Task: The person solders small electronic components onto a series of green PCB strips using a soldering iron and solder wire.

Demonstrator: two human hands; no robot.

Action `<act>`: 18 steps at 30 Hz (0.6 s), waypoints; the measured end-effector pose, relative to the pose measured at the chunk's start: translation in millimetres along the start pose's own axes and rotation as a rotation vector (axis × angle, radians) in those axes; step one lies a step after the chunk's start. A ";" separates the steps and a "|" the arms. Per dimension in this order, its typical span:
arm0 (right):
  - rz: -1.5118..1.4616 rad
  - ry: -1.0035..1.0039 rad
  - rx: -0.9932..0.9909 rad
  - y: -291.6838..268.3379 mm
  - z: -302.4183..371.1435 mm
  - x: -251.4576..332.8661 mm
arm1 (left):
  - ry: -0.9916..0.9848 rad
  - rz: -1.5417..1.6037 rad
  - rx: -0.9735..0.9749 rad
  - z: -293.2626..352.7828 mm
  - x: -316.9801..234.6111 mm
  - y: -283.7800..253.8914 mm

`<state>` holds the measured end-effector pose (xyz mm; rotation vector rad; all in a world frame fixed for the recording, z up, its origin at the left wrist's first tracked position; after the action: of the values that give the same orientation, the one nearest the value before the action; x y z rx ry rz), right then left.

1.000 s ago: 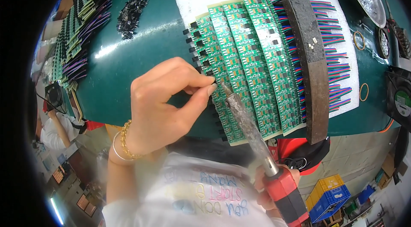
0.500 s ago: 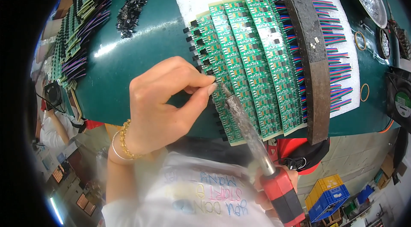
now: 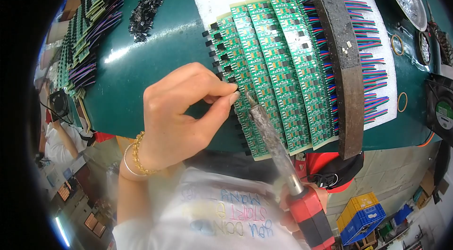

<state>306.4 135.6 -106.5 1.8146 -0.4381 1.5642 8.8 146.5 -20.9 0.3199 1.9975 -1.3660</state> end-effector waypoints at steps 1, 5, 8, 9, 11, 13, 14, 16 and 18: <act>0.004 0.006 0.000 0.6 -0.9 -0.6 | -0.005 0.007 -0.001 -0.6 2.7 0.2; -0.045 -0.039 -0.007 0.2 5.4 2.8 | 0.001 0.018 -0.004 -1.4 0.2 -1.0; -0.111 -0.023 -0.059 -8.7 13.9 3.0 | 0.006 0.013 0.003 -1.1 -0.5 -0.9; -0.158 0.007 -0.112 -13.6 14.0 1.3 | 0.006 0.013 0.003 -1.0 -0.2 -0.9; -0.061 0.027 -0.029 1.5 -6.6 10.5 | 0.005 0.010 0.004 -0.8 0.2 -0.1; 0.033 0.045 0.055 11.3 -16.5 9.9 | 0.005 -0.003 -0.001 -0.5 0.0 0.1; 0.012 0.040 0.069 10.7 -16.6 8.1 | 0.005 -0.007 -0.001 -0.2 -0.2 0.2; 0.013 0.037 0.074 14.6 -18.1 14.8 | 0.007 0.013 -0.005 -3.8 -0.2 -2.0; 0.008 0.077 -0.013 9.6 -14.5 12.6 | 0.010 0.005 -0.001 -3.9 -1.6 -1.3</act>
<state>292.3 141.1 -91.2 1.7385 -0.4193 1.6271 7.8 149.7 -18.1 0.3313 2.0039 -1.3625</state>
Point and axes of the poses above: each hand's wrist, its own z-axis away from the middle knuckle, its own y-axis out of the palm, x = y × z, the point moved 10 cm from there along -z, towards the middle knuckle, and after that the axes turned 8 degrees about -z, right-handed, at the moved point
